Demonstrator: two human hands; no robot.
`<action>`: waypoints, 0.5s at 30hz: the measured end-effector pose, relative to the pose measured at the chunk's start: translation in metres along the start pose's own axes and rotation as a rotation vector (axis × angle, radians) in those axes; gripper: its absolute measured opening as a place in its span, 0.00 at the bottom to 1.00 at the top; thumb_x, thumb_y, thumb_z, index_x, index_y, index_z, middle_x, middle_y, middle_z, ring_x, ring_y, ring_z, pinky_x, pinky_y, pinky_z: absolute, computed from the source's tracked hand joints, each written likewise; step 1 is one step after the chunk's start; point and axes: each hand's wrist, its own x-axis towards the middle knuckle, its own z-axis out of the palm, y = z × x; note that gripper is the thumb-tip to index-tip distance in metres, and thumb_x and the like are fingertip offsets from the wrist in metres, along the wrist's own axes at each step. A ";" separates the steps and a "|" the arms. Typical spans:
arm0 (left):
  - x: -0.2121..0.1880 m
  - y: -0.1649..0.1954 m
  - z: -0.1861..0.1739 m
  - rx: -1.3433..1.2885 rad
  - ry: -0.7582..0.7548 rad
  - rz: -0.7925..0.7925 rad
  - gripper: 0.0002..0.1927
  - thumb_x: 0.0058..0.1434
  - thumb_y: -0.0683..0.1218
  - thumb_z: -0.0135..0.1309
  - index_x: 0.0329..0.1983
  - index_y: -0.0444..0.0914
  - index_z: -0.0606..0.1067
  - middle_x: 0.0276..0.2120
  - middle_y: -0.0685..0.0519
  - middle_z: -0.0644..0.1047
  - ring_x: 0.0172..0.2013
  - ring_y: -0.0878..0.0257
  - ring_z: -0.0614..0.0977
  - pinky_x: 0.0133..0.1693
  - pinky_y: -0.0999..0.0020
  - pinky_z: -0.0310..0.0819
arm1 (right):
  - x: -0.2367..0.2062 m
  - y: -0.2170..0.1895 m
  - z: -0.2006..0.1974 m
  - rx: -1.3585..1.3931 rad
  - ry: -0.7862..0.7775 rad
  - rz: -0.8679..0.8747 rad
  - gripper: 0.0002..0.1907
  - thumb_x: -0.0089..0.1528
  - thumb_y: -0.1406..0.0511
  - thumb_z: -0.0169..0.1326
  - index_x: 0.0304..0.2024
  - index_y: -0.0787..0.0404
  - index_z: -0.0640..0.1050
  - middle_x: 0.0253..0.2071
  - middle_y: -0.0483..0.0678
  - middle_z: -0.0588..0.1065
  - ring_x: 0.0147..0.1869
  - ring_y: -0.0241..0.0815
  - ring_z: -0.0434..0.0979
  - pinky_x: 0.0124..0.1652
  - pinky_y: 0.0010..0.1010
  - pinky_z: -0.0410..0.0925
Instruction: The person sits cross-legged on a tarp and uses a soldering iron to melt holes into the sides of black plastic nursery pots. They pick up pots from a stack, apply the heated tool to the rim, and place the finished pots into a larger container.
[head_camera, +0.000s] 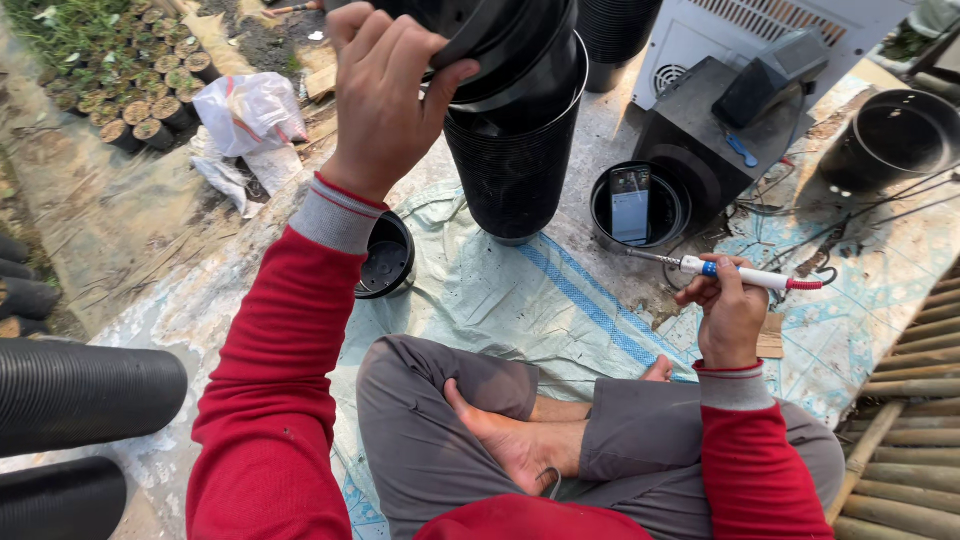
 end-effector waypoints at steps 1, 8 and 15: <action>-0.002 0.001 -0.008 0.008 0.030 -0.010 0.11 0.74 0.49 0.62 0.42 0.40 0.73 0.34 0.55 0.74 0.37 0.57 0.71 0.51 0.60 0.59 | -0.003 -0.003 0.005 0.003 -0.002 -0.020 0.12 0.76 0.65 0.43 0.48 0.69 0.73 0.28 0.50 0.73 0.27 0.41 0.75 0.33 0.34 0.74; -0.072 0.050 -0.065 -0.102 0.331 -0.404 0.12 0.76 0.46 0.58 0.52 0.35 0.70 0.41 0.47 0.74 0.43 0.53 0.74 0.46 0.61 0.66 | -0.047 -0.045 0.057 0.107 0.079 -0.331 0.12 0.79 0.63 0.43 0.53 0.67 0.71 0.31 0.52 0.75 0.33 0.44 0.78 0.40 0.38 0.77; -0.168 0.242 -0.089 -0.778 0.134 -0.861 0.17 0.63 0.36 0.61 0.54 0.32 0.71 0.40 0.49 0.78 0.41 0.60 0.80 0.51 0.62 0.74 | -0.139 -0.077 0.153 0.331 0.160 -0.600 0.21 0.79 0.53 0.41 0.61 0.65 0.68 0.38 0.55 0.77 0.39 0.45 0.79 0.43 0.33 0.72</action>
